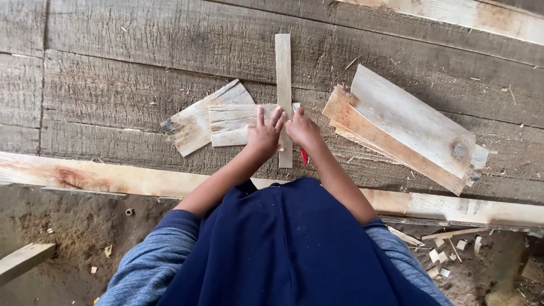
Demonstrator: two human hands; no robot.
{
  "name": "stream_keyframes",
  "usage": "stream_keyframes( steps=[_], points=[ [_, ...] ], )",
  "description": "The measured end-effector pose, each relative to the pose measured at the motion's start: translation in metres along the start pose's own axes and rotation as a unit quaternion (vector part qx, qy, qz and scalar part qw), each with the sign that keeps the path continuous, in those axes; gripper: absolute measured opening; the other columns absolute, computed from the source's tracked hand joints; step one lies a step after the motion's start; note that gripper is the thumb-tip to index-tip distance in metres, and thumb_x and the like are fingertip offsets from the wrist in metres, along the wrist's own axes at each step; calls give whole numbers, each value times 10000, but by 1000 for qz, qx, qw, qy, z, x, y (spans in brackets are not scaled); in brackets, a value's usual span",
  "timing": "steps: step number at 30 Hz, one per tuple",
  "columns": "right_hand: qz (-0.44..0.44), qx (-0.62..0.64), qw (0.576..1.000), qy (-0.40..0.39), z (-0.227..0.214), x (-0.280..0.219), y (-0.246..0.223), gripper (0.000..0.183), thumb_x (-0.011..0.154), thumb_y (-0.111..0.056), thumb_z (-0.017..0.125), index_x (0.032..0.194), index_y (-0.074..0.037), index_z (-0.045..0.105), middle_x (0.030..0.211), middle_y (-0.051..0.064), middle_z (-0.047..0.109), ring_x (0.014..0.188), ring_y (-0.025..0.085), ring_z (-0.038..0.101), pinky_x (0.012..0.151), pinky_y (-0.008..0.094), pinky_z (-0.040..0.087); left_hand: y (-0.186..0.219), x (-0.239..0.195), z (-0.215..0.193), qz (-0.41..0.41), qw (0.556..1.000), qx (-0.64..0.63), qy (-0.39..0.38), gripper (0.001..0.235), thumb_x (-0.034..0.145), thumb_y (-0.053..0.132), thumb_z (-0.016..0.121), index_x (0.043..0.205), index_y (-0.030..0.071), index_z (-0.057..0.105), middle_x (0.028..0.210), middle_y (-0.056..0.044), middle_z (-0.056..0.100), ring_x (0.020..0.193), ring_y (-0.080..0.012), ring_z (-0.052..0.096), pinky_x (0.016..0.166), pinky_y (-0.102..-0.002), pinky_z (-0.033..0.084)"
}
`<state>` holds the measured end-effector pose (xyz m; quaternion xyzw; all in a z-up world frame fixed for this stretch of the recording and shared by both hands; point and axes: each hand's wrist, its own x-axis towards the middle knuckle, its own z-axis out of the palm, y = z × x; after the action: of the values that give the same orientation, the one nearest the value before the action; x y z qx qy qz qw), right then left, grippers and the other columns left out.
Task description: Cutting thin wood panels into strips using a utility knife and a wooden guide
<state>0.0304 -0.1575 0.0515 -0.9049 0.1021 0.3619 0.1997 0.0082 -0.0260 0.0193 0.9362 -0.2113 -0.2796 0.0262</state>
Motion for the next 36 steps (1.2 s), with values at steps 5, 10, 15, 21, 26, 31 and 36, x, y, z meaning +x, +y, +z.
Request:
stream_keyframes(
  steps=[5, 10, 15, 21, 26, 31, 36],
  points=[
    [5, 23, 1000, -16, 3, -31, -4, 573, 942, -324, 363, 1399, 18, 323, 1212, 345, 637, 1205, 526, 610, 1033, 637, 441, -3, 8, 10, 0, 1000, 0, -1, 1032, 848, 434, 814, 1639, 179, 201, 1722, 6, 97, 1509, -532, 119, 916, -784, 468],
    [-7, 57, 998, 1, 11, -60, -4, 560, 983, -255, 378, 1427, 83, 337, 1124, 364, 652, 1150, 518, 637, 1025, 636, 450, -3, 10, 17, -2, 1000, 3, -2, 993, 865, 393, 804, 1638, 182, 217, 1719, 9, 120, 1505, -532, 126, 920, -786, 464],
    [-2, 39, 999, -12, 30, -67, 4, 566, 1005, -262, 364, 1428, 110, 308, 1150, 379, 649, 1174, 555, 614, 1014, 643, 448, -1, 6, 10, -2, 1000, -7, 8, 1001, 839, 394, 818, 1631, 174, 247, 1714, -5, 152, 1504, -534, 135, 925, -788, 465],
    [6, -3, 1000, 20, 52, -79, 14, 641, 1002, -347, 401, 1479, 62, 276, 1115, 328, 688, 1153, 520, 645, 1021, 637, 451, 5, -1, -1, -2, 1000, -2, 8, 1047, 813, 444, 832, 1631, 152, 246, 1715, -17, 152, 1499, -535, 134, 920, -791, 463],
    [25, 13, 999, 30, 62, -87, 17, 579, 1014, -326, 398, 1449, 41, 295, 1091, 319, 691, 1150, 530, 637, 1043, 634, 436, 6, -3, -2, -5, 1000, 4, 5, 1053, 810, 453, 833, 1630, 152, 244, 1714, -18, 150, 1497, -539, 136, 913, -804, 458],
    [40, 7, 999, 17, 87, -76, 41, 525, 1024, -381, 344, 1407, -23, 319, 1127, 289, 689, 1176, 524, 622, 1089, 636, 393, 6, -2, -2, -4, 1000, -1, -3, 1060, 808, 464, 831, 1631, 146, 244, 1715, -26, 161, 1497, -546, 146, 917, -802, 460],
    [21, 69, 997, 32, 43, -75, 34, 443, 1004, -357, 354, 1296, -30, 421, 1045, 335, 697, 1071, 526, 678, 932, 606, 496, 5, 3, 1, -7, 1000, 3, -1, 994, 857, 373, 797, 1636, 142, 225, 1717, -33, 140, 1498, -551, 120, 915, -803, 454]
  ],
)
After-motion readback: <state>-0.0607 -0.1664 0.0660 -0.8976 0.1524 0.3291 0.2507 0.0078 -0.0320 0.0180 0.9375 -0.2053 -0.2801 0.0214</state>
